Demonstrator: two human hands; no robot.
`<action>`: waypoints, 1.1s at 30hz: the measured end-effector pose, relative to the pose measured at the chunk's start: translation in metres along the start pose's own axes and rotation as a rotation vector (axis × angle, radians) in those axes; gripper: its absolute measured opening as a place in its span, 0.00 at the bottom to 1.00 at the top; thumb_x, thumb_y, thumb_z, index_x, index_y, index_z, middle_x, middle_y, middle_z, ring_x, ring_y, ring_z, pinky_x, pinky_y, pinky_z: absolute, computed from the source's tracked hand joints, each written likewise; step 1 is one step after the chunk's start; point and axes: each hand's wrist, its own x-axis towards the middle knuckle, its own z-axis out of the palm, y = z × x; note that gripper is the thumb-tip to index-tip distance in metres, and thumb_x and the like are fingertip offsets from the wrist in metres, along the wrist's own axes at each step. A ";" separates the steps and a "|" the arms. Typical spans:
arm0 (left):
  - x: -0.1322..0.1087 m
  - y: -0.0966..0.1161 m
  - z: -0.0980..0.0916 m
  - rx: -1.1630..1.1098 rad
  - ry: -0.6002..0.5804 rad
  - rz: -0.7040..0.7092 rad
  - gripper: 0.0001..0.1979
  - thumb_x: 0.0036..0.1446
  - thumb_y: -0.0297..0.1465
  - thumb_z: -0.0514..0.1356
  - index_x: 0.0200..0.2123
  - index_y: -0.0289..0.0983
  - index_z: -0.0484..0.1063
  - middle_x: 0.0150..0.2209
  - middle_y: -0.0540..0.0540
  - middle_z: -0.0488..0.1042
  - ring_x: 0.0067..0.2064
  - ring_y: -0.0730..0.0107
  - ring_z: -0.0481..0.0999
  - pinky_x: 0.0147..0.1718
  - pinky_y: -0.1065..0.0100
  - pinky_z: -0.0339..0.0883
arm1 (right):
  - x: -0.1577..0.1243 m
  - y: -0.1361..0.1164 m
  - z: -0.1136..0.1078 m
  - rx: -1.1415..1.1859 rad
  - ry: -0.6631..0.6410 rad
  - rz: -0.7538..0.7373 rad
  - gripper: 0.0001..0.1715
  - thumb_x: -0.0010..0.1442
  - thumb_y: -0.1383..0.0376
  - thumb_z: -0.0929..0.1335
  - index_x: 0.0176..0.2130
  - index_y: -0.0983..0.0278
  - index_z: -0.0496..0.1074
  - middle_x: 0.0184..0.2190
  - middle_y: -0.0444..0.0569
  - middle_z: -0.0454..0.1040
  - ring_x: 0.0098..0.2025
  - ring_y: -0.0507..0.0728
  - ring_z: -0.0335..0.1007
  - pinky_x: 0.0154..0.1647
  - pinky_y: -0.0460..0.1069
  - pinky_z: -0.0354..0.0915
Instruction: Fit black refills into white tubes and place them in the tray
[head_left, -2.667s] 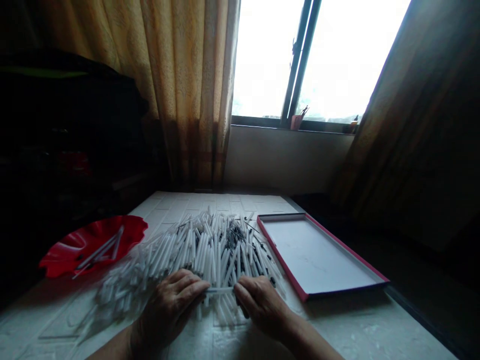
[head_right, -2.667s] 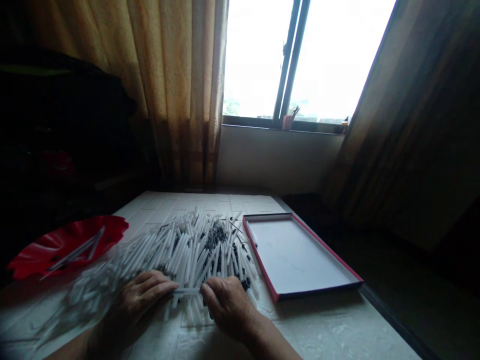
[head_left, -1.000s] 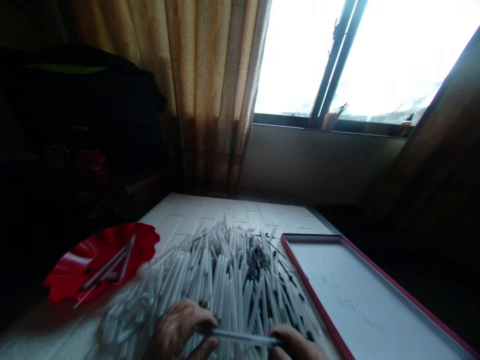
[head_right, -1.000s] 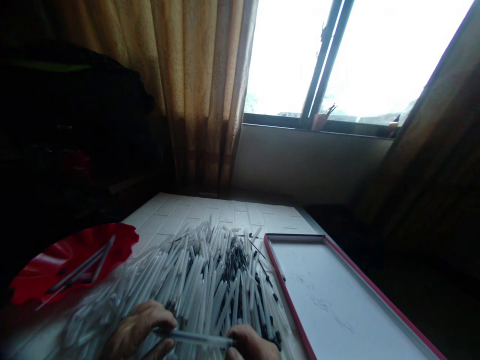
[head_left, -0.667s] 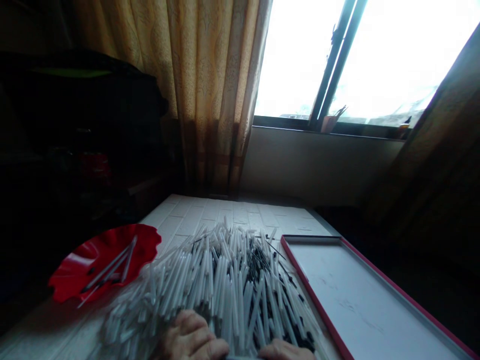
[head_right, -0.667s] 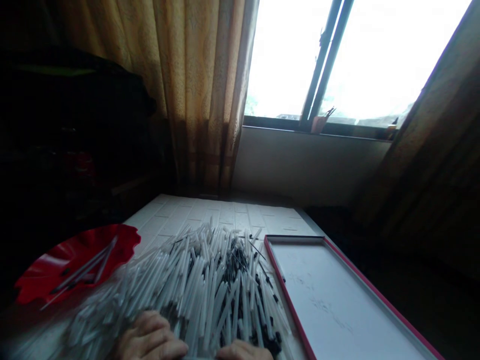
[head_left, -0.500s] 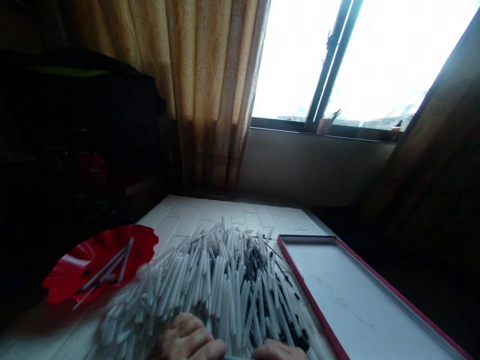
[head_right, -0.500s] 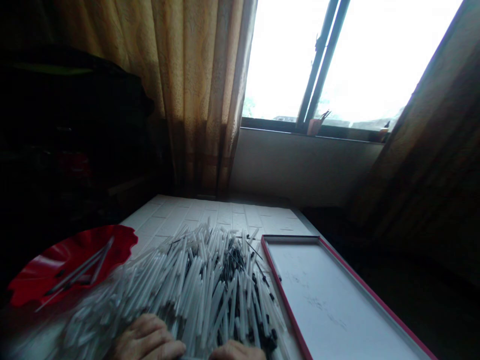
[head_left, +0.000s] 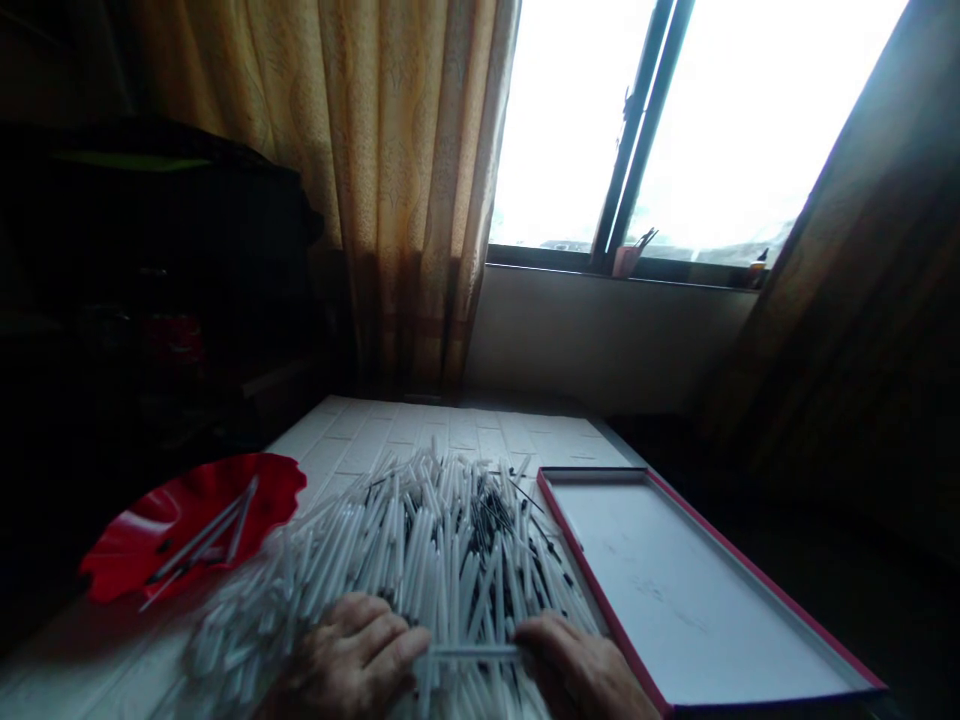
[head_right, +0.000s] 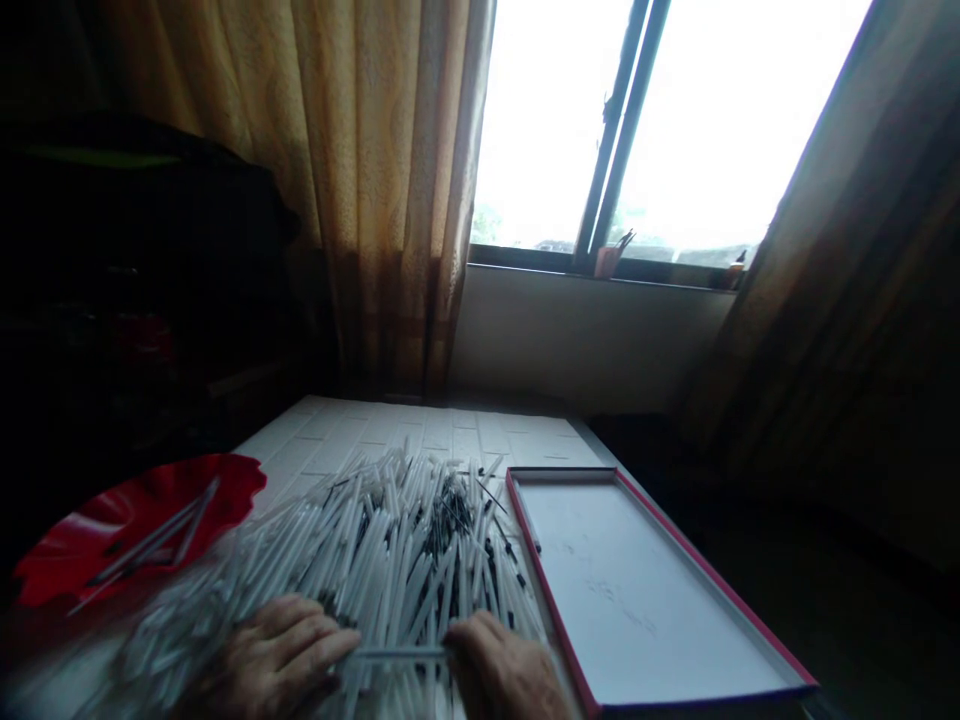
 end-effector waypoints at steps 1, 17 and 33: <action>0.003 -0.002 -0.002 0.020 0.000 -0.034 0.19 0.73 0.30 0.42 0.42 0.39 0.72 0.29 0.51 0.78 0.31 0.66 0.75 0.36 0.65 0.63 | 0.000 0.005 -0.008 0.029 0.066 0.055 0.27 0.73 0.53 0.52 0.41 0.60 0.72 0.28 0.47 0.77 0.25 0.53 0.75 0.26 0.43 0.69; 0.027 -0.096 -0.046 0.114 -0.536 -0.600 0.11 0.61 0.32 0.54 0.37 0.41 0.78 0.38 0.46 0.81 0.42 0.57 0.78 0.42 0.61 0.66 | -0.005 0.007 -0.019 0.165 0.406 0.240 0.20 0.67 0.50 0.62 0.42 0.60 0.75 0.37 0.50 0.81 0.39 0.58 0.80 0.37 0.45 0.74; 0.027 -0.079 -0.048 0.022 -0.767 -0.659 0.11 0.55 0.35 0.64 0.42 0.44 0.80 0.44 0.45 0.79 0.49 0.56 0.76 0.48 0.63 0.65 | -0.008 0.017 -0.016 0.175 0.369 0.157 0.20 0.67 0.50 0.64 0.42 0.60 0.77 0.36 0.51 0.81 0.36 0.58 0.80 0.36 0.45 0.74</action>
